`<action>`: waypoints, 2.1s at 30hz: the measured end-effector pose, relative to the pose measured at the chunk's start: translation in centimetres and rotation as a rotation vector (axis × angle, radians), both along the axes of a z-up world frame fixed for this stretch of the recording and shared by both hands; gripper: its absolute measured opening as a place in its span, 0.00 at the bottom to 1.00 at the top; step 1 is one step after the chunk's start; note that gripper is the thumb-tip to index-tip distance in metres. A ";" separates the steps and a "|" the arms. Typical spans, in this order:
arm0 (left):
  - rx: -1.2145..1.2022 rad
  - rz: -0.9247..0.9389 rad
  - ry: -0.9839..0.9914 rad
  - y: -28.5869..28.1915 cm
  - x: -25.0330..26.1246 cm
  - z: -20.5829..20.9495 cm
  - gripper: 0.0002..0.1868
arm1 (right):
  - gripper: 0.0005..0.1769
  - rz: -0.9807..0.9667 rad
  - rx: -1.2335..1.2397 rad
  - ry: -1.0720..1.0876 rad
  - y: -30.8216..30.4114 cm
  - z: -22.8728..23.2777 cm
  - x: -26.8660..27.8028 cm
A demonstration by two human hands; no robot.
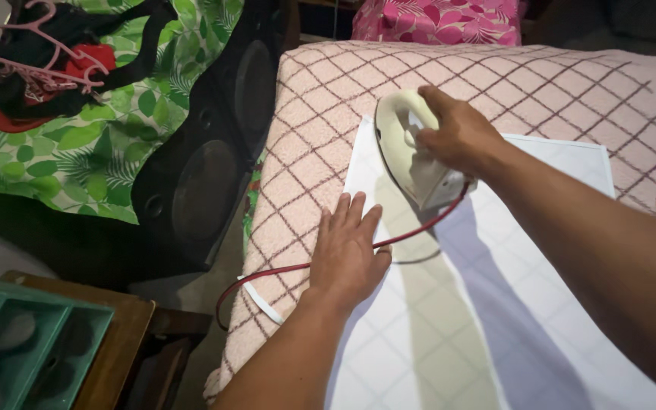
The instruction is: The person irons a white cloth laid on a patterned surface using a white electric iron. They move the iron back and forth across the fabric while holding it flat with the other hand, then set the iron down on a nearby green surface.
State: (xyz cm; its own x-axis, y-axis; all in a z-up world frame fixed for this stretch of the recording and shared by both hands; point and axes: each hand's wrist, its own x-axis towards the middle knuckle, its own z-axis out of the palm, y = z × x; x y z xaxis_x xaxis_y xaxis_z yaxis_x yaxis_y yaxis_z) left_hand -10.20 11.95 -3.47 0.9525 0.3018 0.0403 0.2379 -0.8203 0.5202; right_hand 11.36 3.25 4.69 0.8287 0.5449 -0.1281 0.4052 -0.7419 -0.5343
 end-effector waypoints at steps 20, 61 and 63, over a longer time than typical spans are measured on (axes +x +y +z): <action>0.026 0.020 -0.133 0.3 -0.1 -1.3 0.33 | 0.44 0.205 -0.024 -0.202 -2.2 -0.9 -4.3; -0.089 -0.343 -0.266 -10.2 1.0 4.1 0.17 | 0.46 -0.360 -0.036 0.203 -15.4 2.6 -16.1; -0.090 -0.337 -0.243 -10.3 1.2 4.1 0.13 | 0.45 -0.376 -0.033 0.232 -15.6 2.6 -16.1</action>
